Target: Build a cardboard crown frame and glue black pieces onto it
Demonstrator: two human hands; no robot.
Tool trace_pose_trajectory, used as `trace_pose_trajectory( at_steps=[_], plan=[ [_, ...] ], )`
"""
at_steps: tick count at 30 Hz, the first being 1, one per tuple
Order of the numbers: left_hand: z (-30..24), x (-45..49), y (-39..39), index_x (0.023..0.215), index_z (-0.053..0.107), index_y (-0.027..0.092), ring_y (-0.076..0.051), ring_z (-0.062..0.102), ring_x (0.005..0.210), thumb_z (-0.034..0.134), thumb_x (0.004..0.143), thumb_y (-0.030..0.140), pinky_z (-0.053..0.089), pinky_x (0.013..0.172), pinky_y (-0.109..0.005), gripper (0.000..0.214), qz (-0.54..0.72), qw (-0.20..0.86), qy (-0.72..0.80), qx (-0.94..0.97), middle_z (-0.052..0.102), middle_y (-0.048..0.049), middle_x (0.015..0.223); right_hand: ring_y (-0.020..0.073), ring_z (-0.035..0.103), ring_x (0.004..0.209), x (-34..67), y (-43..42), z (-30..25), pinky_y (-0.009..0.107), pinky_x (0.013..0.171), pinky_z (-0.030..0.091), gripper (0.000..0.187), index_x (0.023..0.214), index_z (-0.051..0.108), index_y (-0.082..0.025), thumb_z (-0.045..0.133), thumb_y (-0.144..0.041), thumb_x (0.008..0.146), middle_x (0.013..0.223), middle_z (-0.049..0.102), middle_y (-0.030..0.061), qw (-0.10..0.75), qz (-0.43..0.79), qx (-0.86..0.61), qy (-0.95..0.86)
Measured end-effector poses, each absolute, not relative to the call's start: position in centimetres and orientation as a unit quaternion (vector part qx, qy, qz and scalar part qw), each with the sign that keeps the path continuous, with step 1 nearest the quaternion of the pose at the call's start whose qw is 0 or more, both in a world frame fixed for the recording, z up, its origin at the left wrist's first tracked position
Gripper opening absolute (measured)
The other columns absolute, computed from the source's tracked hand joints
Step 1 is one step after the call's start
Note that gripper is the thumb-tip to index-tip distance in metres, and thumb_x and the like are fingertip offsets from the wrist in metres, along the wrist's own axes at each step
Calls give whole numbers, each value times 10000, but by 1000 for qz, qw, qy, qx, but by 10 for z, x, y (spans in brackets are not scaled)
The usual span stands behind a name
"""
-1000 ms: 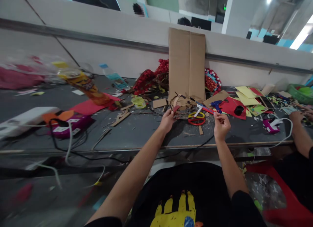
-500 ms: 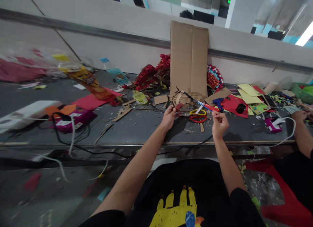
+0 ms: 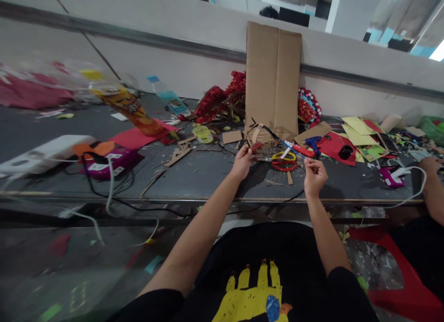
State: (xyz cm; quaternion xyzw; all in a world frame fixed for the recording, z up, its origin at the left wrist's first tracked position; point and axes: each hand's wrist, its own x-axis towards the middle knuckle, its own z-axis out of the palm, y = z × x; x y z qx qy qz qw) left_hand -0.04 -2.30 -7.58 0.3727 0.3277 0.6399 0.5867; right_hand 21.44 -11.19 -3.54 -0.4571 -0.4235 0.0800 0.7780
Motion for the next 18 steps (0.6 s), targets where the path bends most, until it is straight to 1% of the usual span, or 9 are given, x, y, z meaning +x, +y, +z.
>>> trace_pose_trajectory(
  at_steps=[6,13,18],
  plan=[
    [-74,-1,-25,798,517,186,-99,529,610,669,761,320,439,556,-207,206,638,586,329,375,573,17,718,144,654,693,216,-113,-39,314,707,526,304,584,509,-187,719,-382,683,703,650,0,772,77,-473,-418],
    [-71,-1,-26,777,509,191,-95,521,601,691,739,315,442,546,-199,223,643,586,326,370,560,21,713,143,656,694,215,-116,-35,329,721,537,287,584,509,-191,740,-341,665,702,644,-10,795,75,-448,-403],
    [-73,0,-25,801,524,192,-93,517,612,687,737,313,444,546,-190,214,642,585,325,375,556,22,717,143,653,705,215,-114,-28,335,731,546,305,594,495,-197,726,-379,677,703,642,-8,791,54,-462,-398]
  ],
)
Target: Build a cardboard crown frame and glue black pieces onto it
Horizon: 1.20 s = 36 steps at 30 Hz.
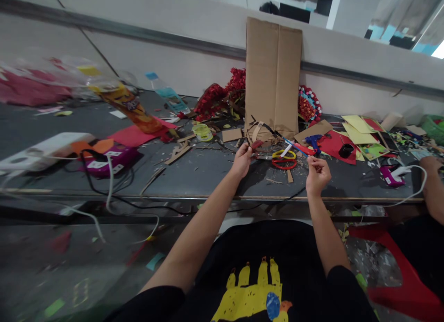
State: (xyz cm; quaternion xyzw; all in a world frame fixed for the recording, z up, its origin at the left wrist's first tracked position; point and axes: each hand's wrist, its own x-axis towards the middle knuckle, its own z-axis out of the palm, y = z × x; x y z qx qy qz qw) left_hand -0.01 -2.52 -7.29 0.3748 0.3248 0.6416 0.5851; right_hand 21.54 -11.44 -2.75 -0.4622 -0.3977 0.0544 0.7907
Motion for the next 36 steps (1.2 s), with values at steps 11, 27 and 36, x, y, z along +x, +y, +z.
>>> trace_pose_trajectory(
  at_steps=[11,27,36],
  plan=[
    [-68,0,-29,804,545,183,-94,522,608,677,752,289,440,544,-192,177,638,582,328,384,569,19,717,140,654,713,210,-107,-26,322,743,533,286,592,497,-195,730,-341,674,699,638,-14,796,73,-440,-408],
    [-73,-1,-26,789,552,184,-97,532,604,702,732,318,460,551,-194,209,646,581,315,381,566,20,676,136,652,699,213,-108,-35,319,732,536,271,597,517,-189,739,-328,667,703,641,-12,799,84,-439,-402],
    [-78,-2,-21,811,542,186,-95,530,598,733,689,384,464,531,-196,301,648,582,305,384,562,22,689,132,648,701,215,-111,-38,317,736,540,289,595,508,-186,738,-347,669,700,635,-10,791,78,-454,-403]
  ],
)
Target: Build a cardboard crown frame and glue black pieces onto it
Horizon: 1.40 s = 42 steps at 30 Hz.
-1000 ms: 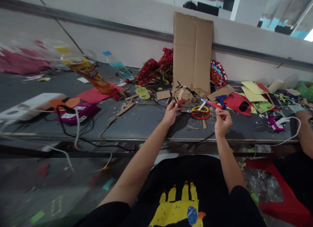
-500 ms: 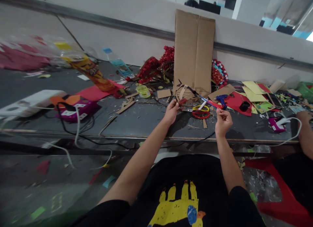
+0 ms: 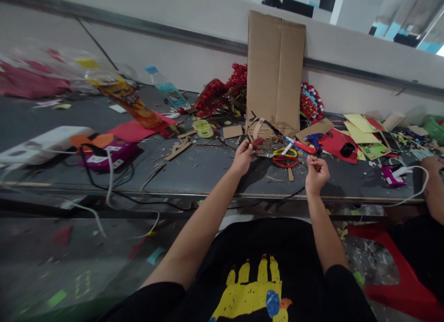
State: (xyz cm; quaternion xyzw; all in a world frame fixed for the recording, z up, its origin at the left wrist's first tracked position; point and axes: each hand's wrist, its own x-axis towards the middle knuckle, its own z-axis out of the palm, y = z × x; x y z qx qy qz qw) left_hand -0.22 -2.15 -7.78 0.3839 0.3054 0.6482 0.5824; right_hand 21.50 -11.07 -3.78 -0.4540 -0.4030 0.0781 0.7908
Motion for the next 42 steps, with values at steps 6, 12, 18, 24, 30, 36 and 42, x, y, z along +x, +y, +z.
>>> trace_pose_trajectory(
  at_steps=[6,12,18,24,30,36,42],
  plan=[
    [-77,-2,-22,811,533,187,-87,533,605,760,629,463,467,537,-186,401,648,575,310,392,569,26,701,130,648,688,216,-111,-39,318,725,545,300,600,507,-184,742,-361,663,704,634,-11,794,74,-452,-399],
    [-79,-2,-20,822,536,193,-86,541,612,731,669,443,463,531,-181,351,650,562,322,397,584,18,735,131,650,695,217,-111,-32,324,731,549,317,595,489,-191,741,-369,666,685,621,-22,803,51,-444,-394],
    [-80,-2,-20,814,538,185,-85,539,602,740,655,450,471,536,-188,369,646,559,321,409,577,23,714,124,650,703,215,-113,-29,309,732,545,286,601,503,-187,742,-325,676,699,633,-20,805,58,-434,-401],
    [-78,-2,-21,830,535,184,-79,534,601,736,654,458,468,534,-183,382,642,555,319,423,558,29,709,121,646,689,211,-110,-28,296,715,542,272,597,514,-188,741,-316,676,699,645,-16,803,64,-427,-410],
    [-77,-2,-22,826,536,185,-86,540,613,734,644,479,460,532,-183,399,639,551,326,428,574,17,730,118,644,671,209,-109,-27,296,709,539,276,597,513,-189,743,-320,672,686,644,-22,807,66,-420,-409],
    [-79,-1,-21,816,535,189,-84,529,613,742,622,503,454,527,-180,423,647,547,317,426,576,12,753,124,648,679,210,-109,-31,310,712,545,289,600,505,-192,733,-349,679,695,644,-19,796,61,-435,-416],
    [-79,-1,-20,816,518,195,-83,527,610,750,606,501,460,535,-189,438,648,552,321,415,576,12,782,123,646,674,212,-109,-33,309,717,545,276,600,514,-191,746,-322,671,692,640,-21,801,65,-426,-415]
  ],
)
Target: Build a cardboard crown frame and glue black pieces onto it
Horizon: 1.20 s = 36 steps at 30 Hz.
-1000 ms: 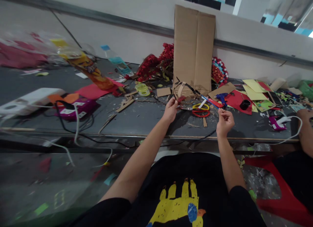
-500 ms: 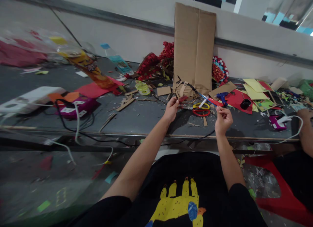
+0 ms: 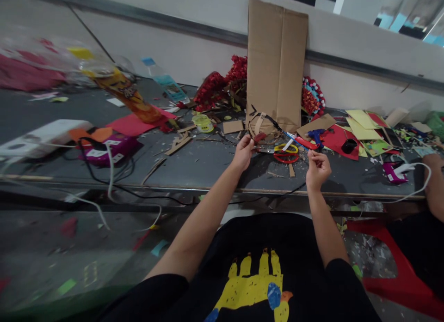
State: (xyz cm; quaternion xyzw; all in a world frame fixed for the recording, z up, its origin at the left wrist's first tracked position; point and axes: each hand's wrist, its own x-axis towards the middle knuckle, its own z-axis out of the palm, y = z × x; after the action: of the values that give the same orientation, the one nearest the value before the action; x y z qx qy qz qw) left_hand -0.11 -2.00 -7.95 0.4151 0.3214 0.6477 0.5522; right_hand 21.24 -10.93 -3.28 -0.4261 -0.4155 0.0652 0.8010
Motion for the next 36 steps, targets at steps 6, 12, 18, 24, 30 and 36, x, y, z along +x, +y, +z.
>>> trace_pose_trajectory(
  at_steps=[6,12,18,24,30,36],
  plan=[
    [-80,-1,-19,813,509,198,-83,524,602,744,619,476,452,529,-183,413,651,553,324,405,546,30,720,128,650,680,212,-112,-32,321,724,553,292,596,507,-189,737,-348,679,703,639,-17,793,57,-437,-421],
    [-80,-2,-20,824,499,199,-94,531,629,697,681,463,460,569,-211,359,644,547,329,422,546,20,751,125,649,675,213,-113,-32,328,725,558,291,596,507,-187,740,-341,676,703,632,-19,793,57,-443,-414],
    [-76,-3,-24,812,497,199,-94,523,636,689,687,467,457,572,-206,352,641,546,327,428,547,9,766,120,652,704,217,-113,-29,317,743,551,290,598,498,-184,756,-298,662,703,629,-27,815,65,-412,-403],
    [-75,-2,-24,806,511,193,-78,510,588,719,657,447,450,534,-191,361,642,565,312,414,543,23,736,111,631,689,232,-109,-15,297,714,537,314,603,484,-181,765,-315,645,710,622,-29,811,80,-413,-407],
    [-75,-1,-24,812,540,188,-80,482,568,712,667,464,446,545,-204,357,644,556,305,427,512,29,681,123,630,692,244,-106,5,308,703,531,327,615,501,-182,774,-360,618,714,631,-19,783,99,-420,-447],
    [-76,-1,-23,828,549,187,-78,479,562,708,685,447,440,560,-212,336,638,556,309,434,515,30,680,126,638,694,247,-106,12,316,714,533,307,621,508,-185,766,-349,639,725,640,-14,777,75,-411,-471]
  ],
)
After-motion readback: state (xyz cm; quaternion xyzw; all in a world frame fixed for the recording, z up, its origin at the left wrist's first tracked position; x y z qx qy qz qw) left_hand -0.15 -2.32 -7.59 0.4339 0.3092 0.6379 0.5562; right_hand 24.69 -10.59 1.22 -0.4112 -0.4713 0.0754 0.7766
